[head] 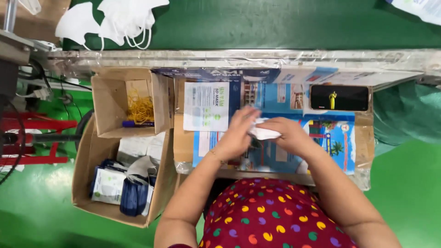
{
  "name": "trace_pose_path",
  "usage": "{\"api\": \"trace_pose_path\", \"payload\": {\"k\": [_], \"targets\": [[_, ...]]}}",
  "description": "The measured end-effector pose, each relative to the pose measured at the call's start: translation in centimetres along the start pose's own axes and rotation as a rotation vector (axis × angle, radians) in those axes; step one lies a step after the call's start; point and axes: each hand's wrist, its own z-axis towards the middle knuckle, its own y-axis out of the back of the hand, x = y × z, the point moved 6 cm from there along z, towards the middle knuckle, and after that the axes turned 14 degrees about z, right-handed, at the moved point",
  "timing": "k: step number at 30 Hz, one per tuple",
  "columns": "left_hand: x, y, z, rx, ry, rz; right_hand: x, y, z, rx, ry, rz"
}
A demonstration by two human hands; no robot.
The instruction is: The person packages face masks by hand, taking them from a conveyor belt, grouping them, and inserting them into plastic sleeves before placing the filled sleeves into a cardboard box.
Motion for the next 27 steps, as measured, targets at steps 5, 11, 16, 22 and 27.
{"api": "trace_pose_path", "payload": {"k": [5, 11, 16, 22, 27], "targets": [[5.8, 0.4, -0.7, -0.056, 0.506, 0.040, 6.9, 5.6, -3.4, -0.083, -0.223, 0.648], [8.8, -3.5, -0.2, 0.076, 0.641, 0.343, 1.1, 6.9, -1.7, -0.327, -0.302, 0.311], [9.2, -1.9, 0.8, 0.053, 0.761, 0.367, 1.3, 4.6, 0.0, -0.368, -0.190, -0.196], [10.4, -2.3, -1.2, -0.149, 0.746, 0.219, 0.2, 0.6, -0.1, 0.000, -0.016, -0.184], [3.2, 0.5, -1.1, -0.304, 0.515, -0.072, -0.5, -2.0, 1.5, -0.217, -0.416, 0.757]]}}
